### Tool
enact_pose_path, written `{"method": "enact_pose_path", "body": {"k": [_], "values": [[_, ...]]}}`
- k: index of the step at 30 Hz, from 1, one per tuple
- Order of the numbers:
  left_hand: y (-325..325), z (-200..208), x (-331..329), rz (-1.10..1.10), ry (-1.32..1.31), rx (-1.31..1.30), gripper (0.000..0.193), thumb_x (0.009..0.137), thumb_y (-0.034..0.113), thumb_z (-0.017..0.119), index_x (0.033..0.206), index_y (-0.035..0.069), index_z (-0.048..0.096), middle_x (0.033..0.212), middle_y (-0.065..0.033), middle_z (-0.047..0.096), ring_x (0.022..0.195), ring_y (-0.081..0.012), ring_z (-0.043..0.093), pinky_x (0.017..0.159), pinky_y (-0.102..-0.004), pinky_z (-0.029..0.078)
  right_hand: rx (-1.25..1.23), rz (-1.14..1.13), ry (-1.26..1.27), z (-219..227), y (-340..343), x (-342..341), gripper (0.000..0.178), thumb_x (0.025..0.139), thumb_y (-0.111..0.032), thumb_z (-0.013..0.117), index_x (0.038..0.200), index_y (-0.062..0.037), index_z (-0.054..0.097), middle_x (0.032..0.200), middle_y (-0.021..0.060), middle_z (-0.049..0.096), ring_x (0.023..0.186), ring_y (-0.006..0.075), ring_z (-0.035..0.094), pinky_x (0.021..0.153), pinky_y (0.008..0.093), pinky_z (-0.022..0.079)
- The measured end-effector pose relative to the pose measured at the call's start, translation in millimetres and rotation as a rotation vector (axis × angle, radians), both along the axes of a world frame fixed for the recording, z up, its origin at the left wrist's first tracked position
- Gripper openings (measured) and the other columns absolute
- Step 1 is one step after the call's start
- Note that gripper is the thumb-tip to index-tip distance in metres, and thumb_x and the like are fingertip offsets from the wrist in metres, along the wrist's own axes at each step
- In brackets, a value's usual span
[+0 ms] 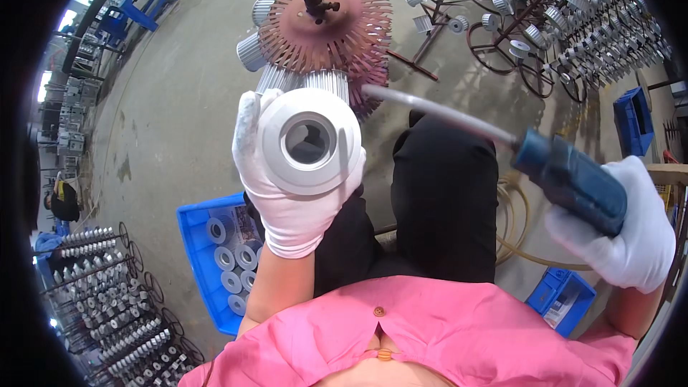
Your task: The recorder uses an air nozzle to clean or inspect cylindrical metal parts and then organizes them into crates and onto a storage rack.
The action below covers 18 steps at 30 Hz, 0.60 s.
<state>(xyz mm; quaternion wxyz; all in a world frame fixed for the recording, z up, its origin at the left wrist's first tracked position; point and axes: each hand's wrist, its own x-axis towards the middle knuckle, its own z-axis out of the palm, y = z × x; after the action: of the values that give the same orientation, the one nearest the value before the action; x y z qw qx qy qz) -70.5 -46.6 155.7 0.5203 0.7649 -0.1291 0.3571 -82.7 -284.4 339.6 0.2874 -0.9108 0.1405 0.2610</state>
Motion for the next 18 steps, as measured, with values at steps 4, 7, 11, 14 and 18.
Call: {"method": "enact_pose_path", "body": {"k": [4,7,11,14,18], "values": [[-1.0,-0.5,-3.8,-0.067,0.067,-0.16,0.094,0.052,0.007,0.079,0.129,0.0,0.026,0.1,-0.012,0.054,0.089,-0.0281,0.053,0.079,-0.0372,0.041,-0.061,0.521,0.146,4.7,-9.6,-1.0,0.013,0.061,-0.008,0.068,0.071,-0.0037,0.059,0.061,0.0033,0.056,0.05,0.0125,0.051,0.048,0.0235,0.04],[1.6,-2.5,-1.5,-0.023,-0.023,-0.062,0.093,0.052,0.007,0.079,0.129,0.0,0.028,0.103,-0.0127,0.053,0.09,-0.0278,0.053,0.079,-0.0375,0.041,-0.047,0.167,-0.236,-22.9,-3.8,-11.1,0.014,0.057,-0.011,0.067,0.057,-0.0059,0.054,0.051,0.0064,0.05,0.043,0.0163,0.049,0.045,0.0246,0.038],[0.8,1.9,-0.4,-0.066,-0.01,-0.091,0.093,0.051,0.007,0.079,0.129,0.0,0.028,0.105,-0.0131,0.051,0.091,-0.0274,0.052,0.08,-0.0375,0.041,-0.065,0.161,-0.239,-17.8,-7.2,-15.3,0.02,0.064,-0.019,0.071,0.056,-0.005,0.059,0.046,0.0024,0.048,0.042,0.0074,0.047,0.042,0.0249,0.038],[-1.1,-0.7,1.7,-0.027,-0.026,-0.06,0.093,0.052,0.007,0.079,0.128,0.0,0.027,0.105,-0.0129,0.051,0.09,-0.0269,0.052,0.08,-0.0371,0.04,-0.05,0.327,-0.002,-8.9,-7.8,-4.2,0.023,0.064,-0.02,0.072,0.055,-0.0042,0.058,0.045,0.0001,0.048,0.043,0.0045,0.046,0.041,0.0245,0.037],[-0.7,1.7,0.1,-0.004,0.021,-0.103,0.093,0.052,0.006,0.079,0.129,0.0,0.026,0.103,-0.0127,0.051,0.088,-0.0257,0.053,0.08,-0.0365,0.04,-0.044,0.088,-0.215,-12.0,-4.0,-13.2,0.023,0.059,-0.02,0.074,0.054,-0.0044,0.057,0.046,0.0003,0.049,0.044,0.0055,0.046,0.043,0.0244,0.037]]}}
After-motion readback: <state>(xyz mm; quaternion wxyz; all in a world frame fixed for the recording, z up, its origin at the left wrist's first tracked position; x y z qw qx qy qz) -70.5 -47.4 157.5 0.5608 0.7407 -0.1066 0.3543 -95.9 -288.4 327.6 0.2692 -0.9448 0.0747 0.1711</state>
